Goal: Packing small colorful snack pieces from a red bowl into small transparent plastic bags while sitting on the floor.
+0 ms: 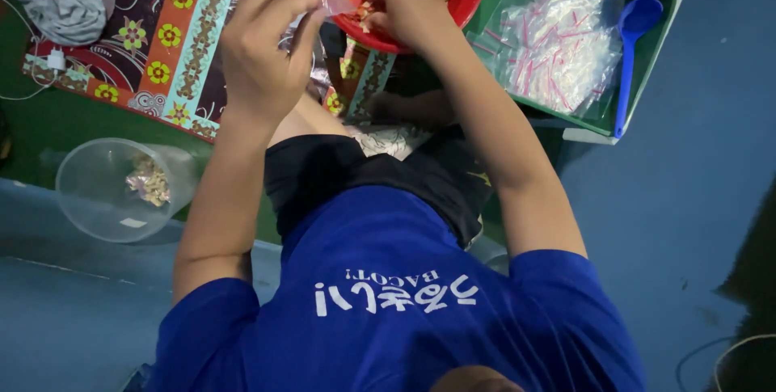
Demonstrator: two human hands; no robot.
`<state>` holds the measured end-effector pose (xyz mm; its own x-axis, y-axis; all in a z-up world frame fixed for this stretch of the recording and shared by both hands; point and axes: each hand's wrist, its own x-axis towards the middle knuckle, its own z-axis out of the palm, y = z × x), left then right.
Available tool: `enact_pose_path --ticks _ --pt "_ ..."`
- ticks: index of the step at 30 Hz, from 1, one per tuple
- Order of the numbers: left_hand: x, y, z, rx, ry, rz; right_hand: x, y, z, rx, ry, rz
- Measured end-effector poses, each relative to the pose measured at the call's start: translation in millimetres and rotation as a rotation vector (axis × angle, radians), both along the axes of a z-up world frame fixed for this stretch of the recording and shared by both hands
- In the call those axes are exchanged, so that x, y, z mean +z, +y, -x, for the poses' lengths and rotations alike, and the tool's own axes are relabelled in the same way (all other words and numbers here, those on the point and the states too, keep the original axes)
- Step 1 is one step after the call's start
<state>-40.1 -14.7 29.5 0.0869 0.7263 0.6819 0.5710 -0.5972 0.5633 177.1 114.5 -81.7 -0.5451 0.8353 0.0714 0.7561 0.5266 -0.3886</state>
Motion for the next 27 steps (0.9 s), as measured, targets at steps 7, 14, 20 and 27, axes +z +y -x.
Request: enact_pose_path --ticks 7,14,20,27 --pt "-19 21 -4 0.010 -0.015 0.026 2 1 -10 0.045 0.126 -0.060" --pt "-44 41 -8 0.004 0.045 -0.058 6 7 -27 0.021 0.338 0.057" --pt "-69 52 -13 0.046 0.131 -0.088 52 -11 -32 -0.044 0.649 0.220" --pt "-60 51 -27 -0.018 0.064 0.047 77 -26 -20 -0.071 0.821 0.187"
